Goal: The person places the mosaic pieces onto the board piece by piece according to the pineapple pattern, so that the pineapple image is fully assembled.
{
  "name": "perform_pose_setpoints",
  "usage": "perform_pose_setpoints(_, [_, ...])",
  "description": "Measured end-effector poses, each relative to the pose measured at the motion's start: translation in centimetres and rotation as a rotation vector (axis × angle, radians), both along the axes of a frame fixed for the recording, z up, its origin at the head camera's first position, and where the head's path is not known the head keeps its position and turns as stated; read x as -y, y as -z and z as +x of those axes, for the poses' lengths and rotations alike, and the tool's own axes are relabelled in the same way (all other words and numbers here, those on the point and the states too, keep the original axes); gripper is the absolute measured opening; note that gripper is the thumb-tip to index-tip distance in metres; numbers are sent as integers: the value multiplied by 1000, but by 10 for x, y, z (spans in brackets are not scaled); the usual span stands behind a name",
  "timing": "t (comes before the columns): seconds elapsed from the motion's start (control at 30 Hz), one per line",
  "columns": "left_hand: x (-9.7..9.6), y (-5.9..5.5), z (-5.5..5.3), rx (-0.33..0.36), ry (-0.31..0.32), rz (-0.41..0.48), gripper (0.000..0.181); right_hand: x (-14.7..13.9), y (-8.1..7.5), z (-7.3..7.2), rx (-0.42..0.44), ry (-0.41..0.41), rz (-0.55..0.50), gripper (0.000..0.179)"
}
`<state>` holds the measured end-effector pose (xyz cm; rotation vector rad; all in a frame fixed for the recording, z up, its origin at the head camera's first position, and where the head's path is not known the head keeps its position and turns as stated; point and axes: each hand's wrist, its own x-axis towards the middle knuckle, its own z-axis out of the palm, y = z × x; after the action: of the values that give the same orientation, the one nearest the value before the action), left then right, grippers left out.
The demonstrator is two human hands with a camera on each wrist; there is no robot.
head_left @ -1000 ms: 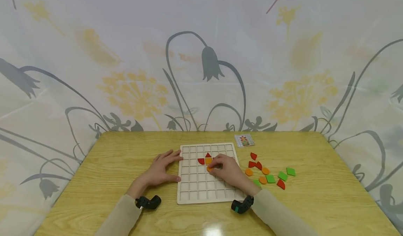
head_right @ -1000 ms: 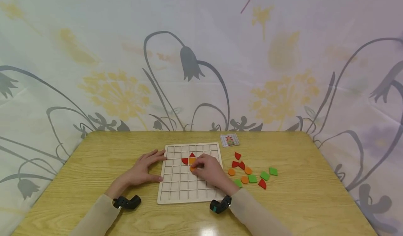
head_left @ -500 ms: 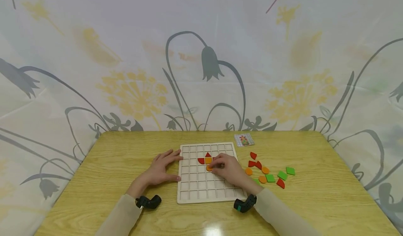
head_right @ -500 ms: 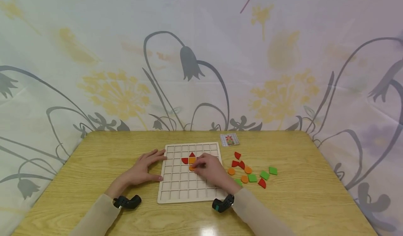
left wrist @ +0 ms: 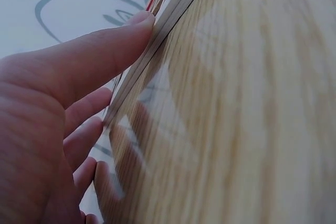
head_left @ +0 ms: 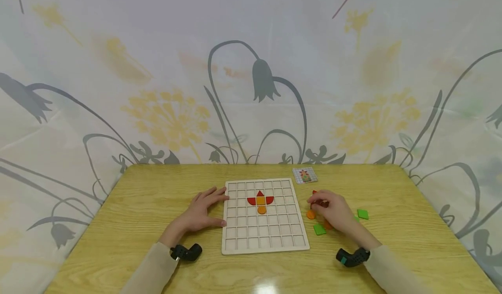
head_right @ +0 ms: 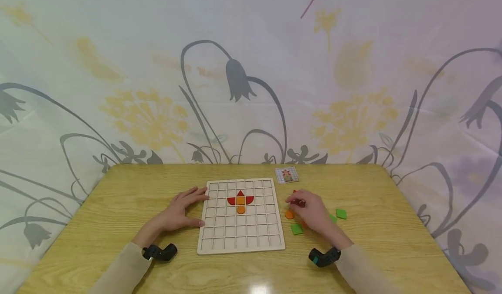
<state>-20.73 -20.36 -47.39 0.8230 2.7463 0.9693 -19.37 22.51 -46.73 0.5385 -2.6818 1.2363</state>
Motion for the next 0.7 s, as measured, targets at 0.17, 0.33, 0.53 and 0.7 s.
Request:
perform_pose_setpoints(0.17, [0, -1, 0, -2, 10, 5, 73, -43, -2, 11, -29, 83, 35, 13])
perform_pose_setpoints(0.33, [1, 0, -1, 0, 9, 6, 73, -70, -7, 22, -31, 111, 107, 12])
perform_pose_setpoints(0.53, [2, 1, -1, -1, 5, 1, 73, -82, -7, 25, -27, 86, 174, 15])
perform_pose_setpoints(0.7, [1, 1, 0, -2, 9, -1, 73, -73, -3, 19, -18, 76, 187, 16])
